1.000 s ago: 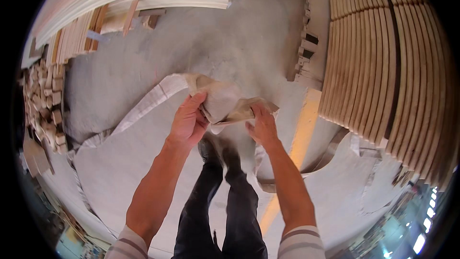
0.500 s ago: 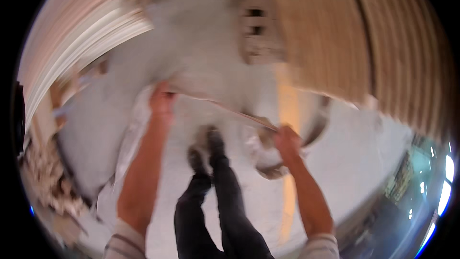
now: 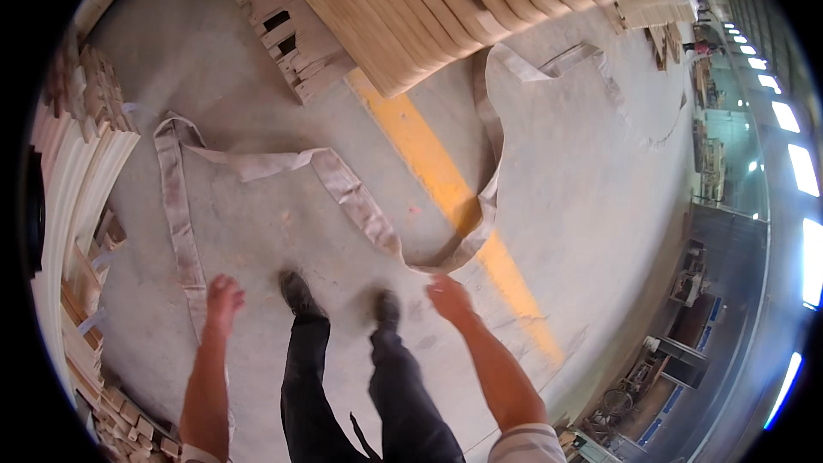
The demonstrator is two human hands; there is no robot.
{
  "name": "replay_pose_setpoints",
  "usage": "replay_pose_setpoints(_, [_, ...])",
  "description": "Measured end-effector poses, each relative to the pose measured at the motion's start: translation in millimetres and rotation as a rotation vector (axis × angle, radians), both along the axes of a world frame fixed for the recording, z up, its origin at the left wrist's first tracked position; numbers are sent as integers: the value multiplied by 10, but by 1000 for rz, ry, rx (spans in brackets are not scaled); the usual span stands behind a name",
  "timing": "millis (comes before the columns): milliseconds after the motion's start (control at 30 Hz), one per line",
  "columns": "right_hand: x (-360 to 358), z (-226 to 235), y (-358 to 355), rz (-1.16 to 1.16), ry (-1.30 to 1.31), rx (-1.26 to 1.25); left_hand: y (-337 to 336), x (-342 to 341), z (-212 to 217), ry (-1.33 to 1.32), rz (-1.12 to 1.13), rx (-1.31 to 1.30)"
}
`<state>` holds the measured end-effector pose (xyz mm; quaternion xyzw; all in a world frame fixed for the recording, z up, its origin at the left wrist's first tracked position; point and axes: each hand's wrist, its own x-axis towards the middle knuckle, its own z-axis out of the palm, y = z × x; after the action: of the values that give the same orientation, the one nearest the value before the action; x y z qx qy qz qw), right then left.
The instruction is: The person connects two sections of a large fabric hose using a metal coupling and a green clamp. They then walk through a workshop, dragging the long hose across the floor to straighten it out.
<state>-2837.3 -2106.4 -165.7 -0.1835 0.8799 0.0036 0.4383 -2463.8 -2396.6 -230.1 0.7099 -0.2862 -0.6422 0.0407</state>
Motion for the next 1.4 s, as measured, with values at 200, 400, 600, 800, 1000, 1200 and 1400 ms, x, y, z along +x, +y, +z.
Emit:
replay_pose_setpoints(200, [-568,381,2464,-428,-21,-68,1384,-604,300,172,-15,154])
replay_pose_setpoints(400, [-943,795,3890,-377,115,95,2425,-1922,704,198,-201,57])
replay_pose_setpoints(600, [-2250,965,4995,-84,272,20,3620,-3039,1031,215,-350,-112])
replay_pose_setpoints(800, [-3889,1497,4738,217,462,59,4212,-3896,1311,128,-213,-20])
replay_pose_setpoints(1000, [-5073,1462,3531,619,551,-51,4572,-4018,867,-66,8,85])
replay_pose_setpoints(1200, [-5292,-238,2008,976,497,-190,4605,-4139,-147,-369,149,142])
replay_pose_setpoints(1400, [-4830,-2017,570,1514,381,-604,4511,-4416,-1368,-528,458,66])
